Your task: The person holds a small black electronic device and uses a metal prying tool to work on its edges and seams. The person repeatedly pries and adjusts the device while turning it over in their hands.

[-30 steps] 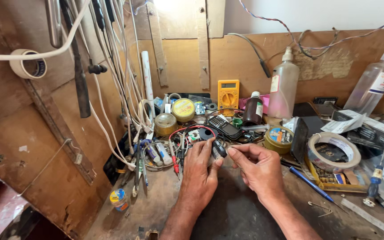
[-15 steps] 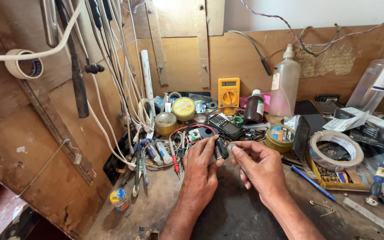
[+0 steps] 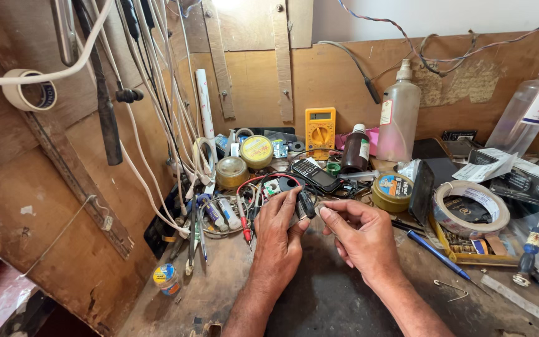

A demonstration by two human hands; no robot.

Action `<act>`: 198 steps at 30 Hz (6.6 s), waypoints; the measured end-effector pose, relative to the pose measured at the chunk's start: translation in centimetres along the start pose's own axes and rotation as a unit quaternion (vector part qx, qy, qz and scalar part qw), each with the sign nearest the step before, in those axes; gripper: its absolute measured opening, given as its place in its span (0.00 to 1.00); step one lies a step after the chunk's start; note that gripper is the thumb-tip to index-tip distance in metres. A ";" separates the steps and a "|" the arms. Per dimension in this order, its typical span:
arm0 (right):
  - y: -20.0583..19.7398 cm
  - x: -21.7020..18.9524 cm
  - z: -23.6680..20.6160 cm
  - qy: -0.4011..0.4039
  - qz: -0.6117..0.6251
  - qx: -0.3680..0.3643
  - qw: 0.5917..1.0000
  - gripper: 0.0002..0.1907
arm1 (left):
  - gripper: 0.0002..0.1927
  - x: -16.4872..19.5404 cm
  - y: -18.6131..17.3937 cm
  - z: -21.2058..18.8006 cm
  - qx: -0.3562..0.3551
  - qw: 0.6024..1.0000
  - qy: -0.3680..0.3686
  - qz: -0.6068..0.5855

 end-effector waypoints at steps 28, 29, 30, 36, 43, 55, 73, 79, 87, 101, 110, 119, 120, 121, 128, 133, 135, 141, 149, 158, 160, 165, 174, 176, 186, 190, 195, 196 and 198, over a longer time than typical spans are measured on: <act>0.1 1.9 0.4 0.054 0.090 0.000 0.994 0.10 | 0.29 -0.8 0.7 0.0 -0.011 1.000 0.012 0.017; 0.0 1.8 0.5 0.040 0.082 0.001 0.996 0.10 | 0.29 -0.8 0.7 0.1 -0.011 1.000 0.011 0.015; 0.0 1.9 0.5 0.029 0.073 0.001 0.997 0.10 | 0.29 -0.8 0.6 0.0 -0.012 1.000 0.007 0.015; 0.1 -1.6 -0.2 -0.250 -0.088 0.017 0.964 0.10 | 0.28 -0.4 0.1 0.0 0.003 1.000 0.017 0.014; -1.0 0.2 0.2 -0.095 -0.078 0.084 0.989 0.11 | 0.29 0.5 -0.4 -0.2 0.016 0.999 0.025 0.030; -1.2 0.9 0.1 -0.004 -0.103 0.095 0.990 0.14 | 0.29 0.1 -0.8 -0.3 0.015 0.999 -0.005 0.048; -1.0 -0.1 0.6 -0.148 -0.257 0.127 0.946 0.12 | 0.39 -2.9 -1.5 0.9 0.094 0.987 -0.123 -0.050; -0.4 -0.7 0.2 -0.139 -0.303 0.132 0.934 0.13 | 0.43 -5.9 1.0 1.1 0.107 0.932 -0.253 -0.237; -0.2 -0.4 0.2 -0.141 -0.275 0.093 0.947 0.15 | 0.54 -6.8 2.2 0.1 0.058 0.899 -0.288 -0.325; 2.2 -2.6 2.4 0.003 -0.171 0.007 0.985 0.12 | 0.55 -6.5 3.2 -0.2 0.012 0.844 -0.301 -0.444; 2.9 -3.1 2.3 -0.021 -0.273 0.028 0.961 0.12 | 0.55 -6.5 2.8 -0.6 0.015 0.859 -0.304 -0.412; 2.6 -1.9 2.7 -0.004 -0.248 0.016 0.969 0.10 | 0.54 -6.7 3.0 -0.2 0.023 0.889 -0.282 -0.361; 2.4 -1.8 2.7 0.000 -0.245 0.013 0.970 0.10 | 0.54 -6.9 3.1 -0.3 0.022 0.891 -0.286 -0.352; 2.3 -1.6 3.0 0.009 -0.230 0.011 0.973 0.10 | 0.54 -6.9 3.3 -0.3 0.019 0.887 -0.288 -0.362; 1.2 0.1 3.9 0.062 -0.158 -0.002 0.985 0.08 | 0.54 -7.1 3.5 -0.2 0.008 0.921 -0.258 -0.292; 1.2 -0.9 4.0 -0.054 -0.256 0.030 0.965 0.07 | 0.54 -7.4 4.0 -0.5 0.009 0.929 -0.256 -0.266; 1.0 0.4 4.0 0.023 -0.214 0.027 0.976 0.07 | 0.54 -7.6 3.8 -0.5 0.012 0.934 -0.255 -0.251; 1.3 0.7 3.3 0.075 -0.107 0.016 0.991 0.08 | 0.52 -7.4 3.7 -0.4 -0.005 0.934 -0.259 -0.244; 2.1 -3.2 2.6 -0.174 -0.318 0.072 0.929 0.07 | 0.53 -7.4 3.8 -0.5 0.010 0.918 -0.288 -0.273; 0.9 1.0 3.0 0.056 -0.138 0.053 0.987 0.08 | 0.52 -7.3 3.8 -0.6 0.002 0.925 -0.275 -0.264; 0.9 1.0 3.0 0.041 -0.137 0.052 0.988 0.09 | 0.51 -7.3 3.8 -0.5 -0.004 0.931 -0.270 -0.247; 0.6 1.3 2.8 0.045 -0.132 0.037 0.989 0.09 | 0.52 -7.3 3.7 -0.4 0.003 0.942 -0.255 -0.219; 0.1 2.7 2.4 0.022 -0.088 0.059 0.994 0.11 | 0.54 -7.7 4.1 -0.3 0.028 0.962 -0.220 -0.158; 0.1 3.0 2.4 0.023 -0.078 0.056 0.995 0.12 | 0.55 -7.8 4.2 -0.3 0.018 0.962 -0.226 -0.152; 0.4 2.0 2.1 0.031 -0.072 0.034 0.996 0.12 | 0.55 -7.1 3.9 -0.3 -0.005 0.935 -0.258 -0.244; 0.0 0.7 2.7 0.041 -0.190 0.029 0.981 0.10 | 0.55 -7.0 4.4 -0.4 -0.009 0.906 -0.278 -0.320; 0.4 0.1 3.3 0.071 -0.192 0.013 0.979 0.09 | 0.55 -7.0 4.7 -0.5 -0.021 0.888 -0.296 -0.351; 0.5 0.2 3.3 0.082 -0.186 0.014 0.979 0.09 | 0.56 -6.9 4.6 -0.4 -0.019 0.888 -0.294 -0.354; 0.4 0.3 3.2 0.103 -0.176 0.018 0.979 0.09 | 0.56 -6.7 4.5 -0.3 -0.017 0.886 -0.289 -0.362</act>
Point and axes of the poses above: each hand's wrist, its own z-axis towards the middle knuckle, its own y-axis out of the palm, x = y × z, the point moved 9 cm from there along z, towards the middle knuckle, and after that the axes turned 2 degrees about x, right-handed, at the moved point
